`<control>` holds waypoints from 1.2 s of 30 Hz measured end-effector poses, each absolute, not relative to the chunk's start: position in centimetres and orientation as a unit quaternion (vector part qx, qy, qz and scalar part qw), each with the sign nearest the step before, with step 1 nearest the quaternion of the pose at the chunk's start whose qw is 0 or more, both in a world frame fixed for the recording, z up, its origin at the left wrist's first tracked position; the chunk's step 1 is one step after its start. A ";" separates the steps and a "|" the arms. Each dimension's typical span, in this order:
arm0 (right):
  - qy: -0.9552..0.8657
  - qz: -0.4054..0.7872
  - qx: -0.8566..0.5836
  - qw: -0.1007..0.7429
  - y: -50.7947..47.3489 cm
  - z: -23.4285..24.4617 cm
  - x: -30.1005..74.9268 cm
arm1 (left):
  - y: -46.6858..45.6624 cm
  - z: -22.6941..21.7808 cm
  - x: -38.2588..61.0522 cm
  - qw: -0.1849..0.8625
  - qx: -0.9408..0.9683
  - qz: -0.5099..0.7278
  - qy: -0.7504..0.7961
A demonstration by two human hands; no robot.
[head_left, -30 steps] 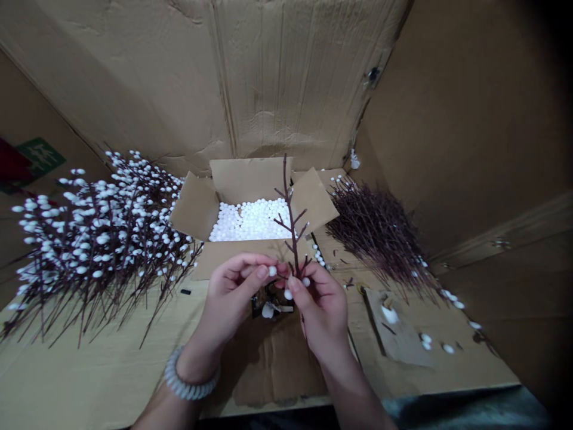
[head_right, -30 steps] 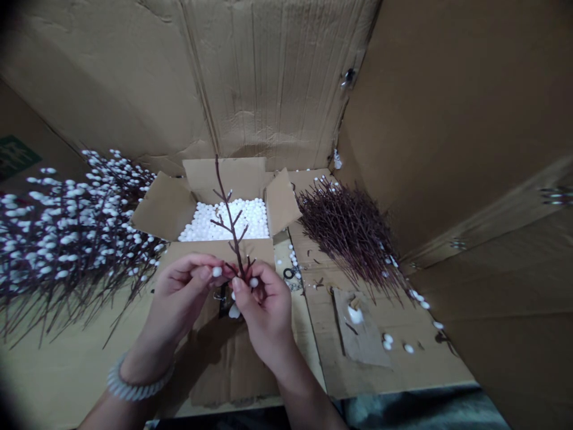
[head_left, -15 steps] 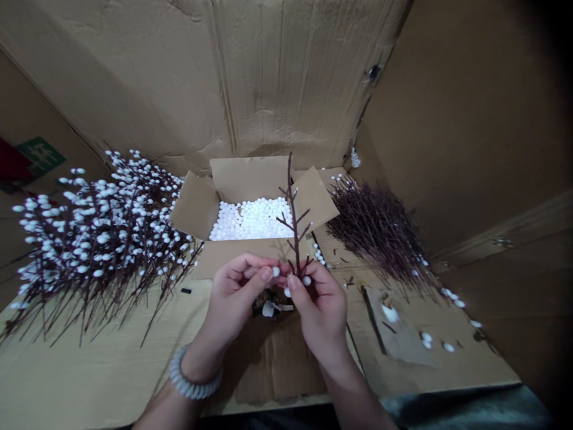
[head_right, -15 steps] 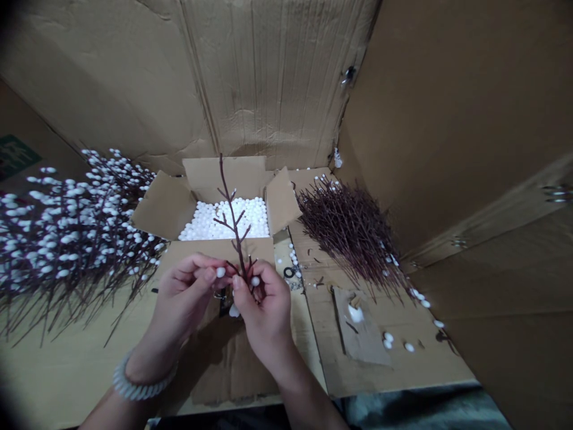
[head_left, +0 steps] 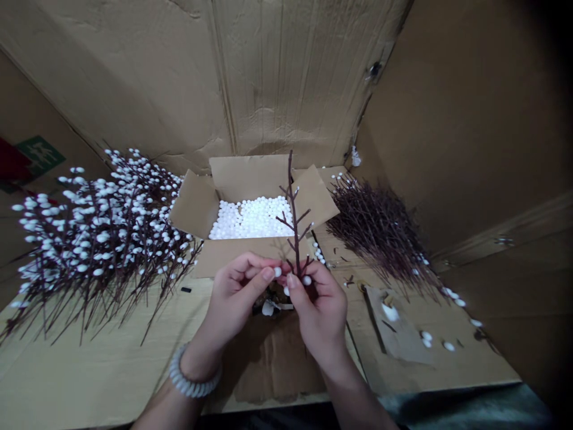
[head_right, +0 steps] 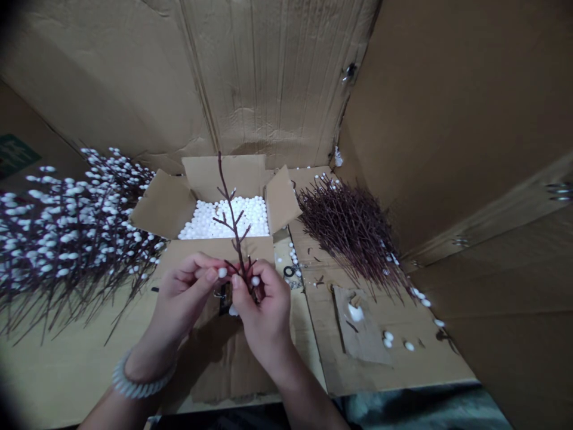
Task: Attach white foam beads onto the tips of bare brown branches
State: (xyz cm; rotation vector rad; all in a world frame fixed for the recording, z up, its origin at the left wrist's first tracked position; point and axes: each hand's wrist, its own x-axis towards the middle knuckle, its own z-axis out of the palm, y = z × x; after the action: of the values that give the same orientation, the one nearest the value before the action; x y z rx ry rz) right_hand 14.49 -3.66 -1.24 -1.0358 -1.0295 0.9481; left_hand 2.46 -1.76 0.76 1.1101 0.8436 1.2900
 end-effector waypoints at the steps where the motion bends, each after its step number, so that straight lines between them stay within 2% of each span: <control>1: -0.454 0.413 -0.458 0.644 -3.7 -1.3 14.5 | -1.7 0.8 2.5 0.579 0.477 0.550 0.367; 14: -0.469 0.375 -0.481 0.638 -3.6 -1.5 14.5 | -1.7 0.9 2.5 0.558 0.497 0.543 0.381; 20: -0.449 0.415 -0.453 0.649 -3.7 -1.2 14.5 | -1.8 0.8 2.7 0.569 0.485 0.559 0.357; 24: -0.473 0.397 -0.423 0.663 -3.6 -1.0 14.5 | -1.9 0.8 2.6 0.564 0.482 0.579 0.338; 31: -0.538 0.367 -0.407 0.640 -3.3 -1.2 14.4 | -1.8 1.3 2.4 0.559 0.519 0.541 0.355; 36: -0.563 0.374 -0.417 0.608 -3.8 -1.0 14.4 | -2.0 1.4 2.3 0.535 0.526 0.561 0.350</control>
State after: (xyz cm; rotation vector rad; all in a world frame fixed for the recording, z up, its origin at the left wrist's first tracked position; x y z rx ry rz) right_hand 14.38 -3.83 -0.99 -0.9627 -1.3015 0.8654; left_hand 2.25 -2.03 1.39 1.2526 0.8344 1.3357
